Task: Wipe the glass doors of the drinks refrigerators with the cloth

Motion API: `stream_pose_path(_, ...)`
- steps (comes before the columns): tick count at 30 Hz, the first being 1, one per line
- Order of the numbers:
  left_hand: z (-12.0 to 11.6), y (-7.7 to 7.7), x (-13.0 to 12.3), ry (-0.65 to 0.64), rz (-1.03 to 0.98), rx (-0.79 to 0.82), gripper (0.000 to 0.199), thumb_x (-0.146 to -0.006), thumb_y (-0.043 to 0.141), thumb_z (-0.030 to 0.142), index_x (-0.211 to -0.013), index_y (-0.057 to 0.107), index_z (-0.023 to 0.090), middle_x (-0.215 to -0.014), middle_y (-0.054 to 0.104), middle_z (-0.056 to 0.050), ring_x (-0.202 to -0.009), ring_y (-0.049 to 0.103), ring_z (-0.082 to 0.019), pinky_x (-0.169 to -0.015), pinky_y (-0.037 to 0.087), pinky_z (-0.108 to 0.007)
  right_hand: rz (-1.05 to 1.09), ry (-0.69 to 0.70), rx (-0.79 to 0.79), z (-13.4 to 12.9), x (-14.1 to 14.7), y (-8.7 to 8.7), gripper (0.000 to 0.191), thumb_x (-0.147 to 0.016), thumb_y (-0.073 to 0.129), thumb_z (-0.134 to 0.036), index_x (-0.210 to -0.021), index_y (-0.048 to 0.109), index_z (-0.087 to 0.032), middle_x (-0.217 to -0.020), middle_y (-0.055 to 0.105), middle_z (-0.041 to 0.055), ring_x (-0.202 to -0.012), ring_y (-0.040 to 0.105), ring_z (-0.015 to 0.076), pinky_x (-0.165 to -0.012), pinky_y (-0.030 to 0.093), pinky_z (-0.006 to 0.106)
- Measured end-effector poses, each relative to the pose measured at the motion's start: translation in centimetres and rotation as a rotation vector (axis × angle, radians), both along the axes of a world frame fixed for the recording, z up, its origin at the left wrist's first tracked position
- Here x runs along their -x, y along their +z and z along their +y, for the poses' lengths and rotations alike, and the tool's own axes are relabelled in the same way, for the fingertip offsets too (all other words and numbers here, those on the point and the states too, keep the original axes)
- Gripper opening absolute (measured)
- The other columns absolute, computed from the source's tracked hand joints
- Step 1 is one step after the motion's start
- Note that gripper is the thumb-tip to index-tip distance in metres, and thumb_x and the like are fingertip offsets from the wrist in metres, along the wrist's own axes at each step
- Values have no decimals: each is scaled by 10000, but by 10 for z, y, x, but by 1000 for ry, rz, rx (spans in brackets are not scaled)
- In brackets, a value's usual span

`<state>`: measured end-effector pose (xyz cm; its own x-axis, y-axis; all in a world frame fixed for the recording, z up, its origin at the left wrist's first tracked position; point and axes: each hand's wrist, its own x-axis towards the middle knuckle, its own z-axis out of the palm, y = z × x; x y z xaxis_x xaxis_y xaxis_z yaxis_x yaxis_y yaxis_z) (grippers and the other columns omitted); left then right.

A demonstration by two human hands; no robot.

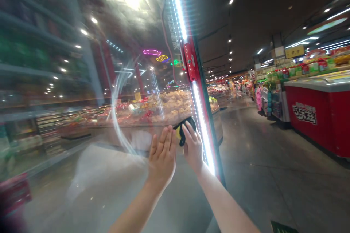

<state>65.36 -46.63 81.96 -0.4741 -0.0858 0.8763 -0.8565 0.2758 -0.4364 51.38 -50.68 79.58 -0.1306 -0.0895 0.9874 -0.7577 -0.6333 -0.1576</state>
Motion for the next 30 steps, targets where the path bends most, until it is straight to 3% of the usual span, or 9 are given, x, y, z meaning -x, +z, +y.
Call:
stream_pose_path(3, 0, -26, 2, 26, -27, 11, 627, -962, 355, 89, -1572, 211, 77, -1591, 343, -129, -1508, 246, -208, -1286, 101, -440, -38, -14, -31, 5, -18, -51, 726, -868, 400, -59, -1554, 328, -284, -1541, 474, 96, -1385, 500, 261, -1076, 493, 514)
stream_pose_path(5, -2, -30, 6, 31, -20, 29, 610, -960, 345, 88, -1561, 244, 63, -1599, 339, -124, -1514, 231, -211, -1288, 102, -439, -49, -17, -43, 4, -20, -53, 674, -899, 404, -87, -1542, 351, -284, -1522, 498, 99, -1362, 525, 262, -1074, 488, 518)
stream_pose_path(7, -7, -17, 13, 22, -11, 53, 596, -967, 357, 104, -1555, 265, 64, -1606, 333, -117, -1524, 203, -209, -1289, 95, -441, -43, -13, -37, 0, -14, -31, 615, -932, 413, -117, -1523, 384, -284, -1521, 500, 97, -1350, 535, 261, -1078, 483, 511)
stream_pose_path(11, -20, 34, 31, -14, -21, 55, 618, -964, 395, 116, -1557, 238, 46, -1616, 304, -130, -1539, 142, -210, -1288, 153, -452, -7, 17, 14, -14, 5, 38, 561, -971, 455, -188, -1519, 391, -293, -1546, 473, 77, -1374, 508, 249, -1100, 479, 486)
stream_pose_path(14, -26, 56, 41, -34, -16, 54, 641, -956, 399, 96, -1562, 200, 32, -1613, 294, -160, -1538, 142, -220, -1279, 203, -459, 3, 35, 38, -22, 13, 57, 578, -982, 450, -207, -1543, 351, -305, -1566, 445, 57, -1405, 471, 248, -1148, 440, 502)
stream_pose_path(17, -26, 39, 41, -39, -20, 82, 624, -958, 388, 80, -1555, 218, 22, -1605, 308, -167, -1532, 157, -214, -1285, 157, -444, 17, 24, 27, -22, 13, 30, 654, -971, 472, -189, -1580, 264, -306, -1600, 389, 73, -1425, 447, 257, -1145, 446, 515)
stream_pose_path(22, -23, -22, 32, -35, -64, 103, 571, -953, 336, 57, -1523, 326, 21, -1597, 337, -127, -1520, 182, -218, -1291, 78, -422, 119, -19, -15, -12, 21, -34, 703, -946, 430, -86, -1589, 242, -301, -1619, 354, 76, -1410, 472, 249, -1072, 525, 484)
stream_pose_path(25, -23, -32, 33, -38, -56, 90, 586, -942, 344, 47, -1526, 316, 18, -1594, 338, -133, -1517, 188, -218, -1290, 86, -426, 224, -102, -20, -4, 36, -28, 662, -937, 402, -32, -1547, 368, -287, -1554, 465, 57, -1371, 517, 244, -1049, 544, 457)
stream_pose_path(30, -32, -7, 52, -61, -53, 17, 596, -948, 372, 74, -1538, 289, 31, -1610, 297, -134, -1521, 186, -221, -1284, 79, -456, 328, -274, 63, 0, 71, 19, 491, -962, 506, -82, -1403, 582, -284, -1431, 605, 24, -1355, 526, 269, -1134, 464, 475)
